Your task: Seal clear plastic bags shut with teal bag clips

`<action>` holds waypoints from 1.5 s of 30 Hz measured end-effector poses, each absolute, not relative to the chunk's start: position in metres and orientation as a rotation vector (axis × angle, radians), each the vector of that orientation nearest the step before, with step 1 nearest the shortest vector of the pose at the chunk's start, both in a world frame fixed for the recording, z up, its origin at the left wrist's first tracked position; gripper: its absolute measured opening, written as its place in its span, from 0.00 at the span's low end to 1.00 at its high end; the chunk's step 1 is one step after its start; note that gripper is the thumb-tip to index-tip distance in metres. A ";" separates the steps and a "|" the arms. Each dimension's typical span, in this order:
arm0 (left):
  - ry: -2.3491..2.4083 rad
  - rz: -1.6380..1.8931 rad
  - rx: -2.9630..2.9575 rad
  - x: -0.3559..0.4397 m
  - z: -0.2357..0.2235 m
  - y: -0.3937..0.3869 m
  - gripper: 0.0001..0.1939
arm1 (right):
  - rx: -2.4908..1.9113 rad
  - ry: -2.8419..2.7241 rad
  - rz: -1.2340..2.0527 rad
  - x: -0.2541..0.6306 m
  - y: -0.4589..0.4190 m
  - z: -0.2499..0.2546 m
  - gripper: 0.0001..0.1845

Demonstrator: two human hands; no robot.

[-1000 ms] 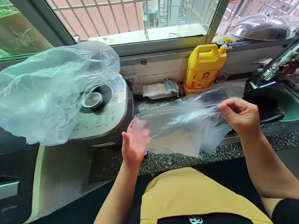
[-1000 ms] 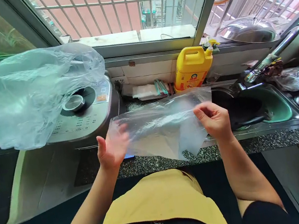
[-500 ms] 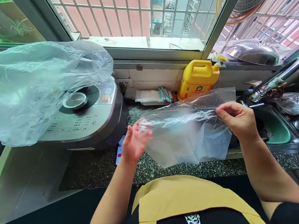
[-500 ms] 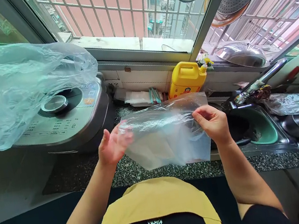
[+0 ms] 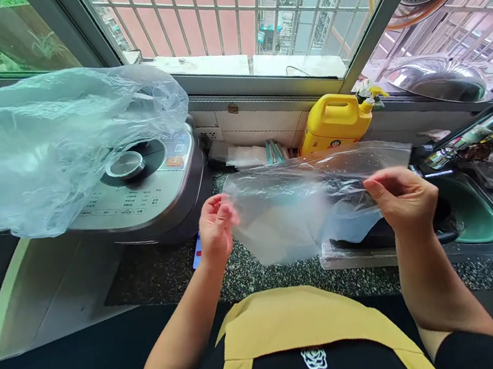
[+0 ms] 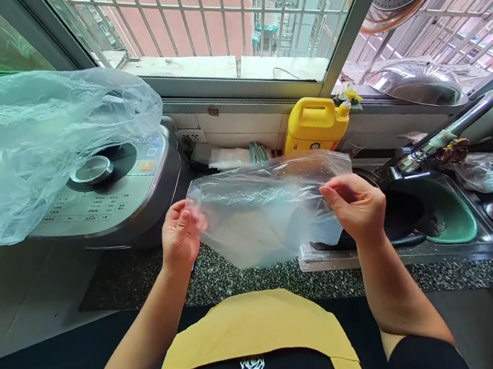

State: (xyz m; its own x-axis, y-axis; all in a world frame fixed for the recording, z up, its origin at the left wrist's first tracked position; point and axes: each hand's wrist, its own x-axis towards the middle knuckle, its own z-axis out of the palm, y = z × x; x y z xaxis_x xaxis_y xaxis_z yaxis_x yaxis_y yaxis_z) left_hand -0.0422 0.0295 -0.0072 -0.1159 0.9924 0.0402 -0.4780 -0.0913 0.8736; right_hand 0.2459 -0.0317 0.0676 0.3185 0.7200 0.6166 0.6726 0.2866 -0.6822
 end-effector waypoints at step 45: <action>1.043 1.570 1.949 -0.031 0.091 0.059 0.07 | -1.363 -1.808 -0.057 0.206 -0.104 -0.071 0.05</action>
State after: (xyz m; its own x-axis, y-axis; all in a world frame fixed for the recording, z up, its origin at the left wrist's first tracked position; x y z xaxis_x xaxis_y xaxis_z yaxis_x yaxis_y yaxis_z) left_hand -0.0311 0.0586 0.0909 0.0776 0.7691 0.6344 0.2864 -0.6267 0.7248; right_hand 0.2055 -0.1040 -0.0710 -0.0457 0.7681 0.6387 0.8071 0.4051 -0.4295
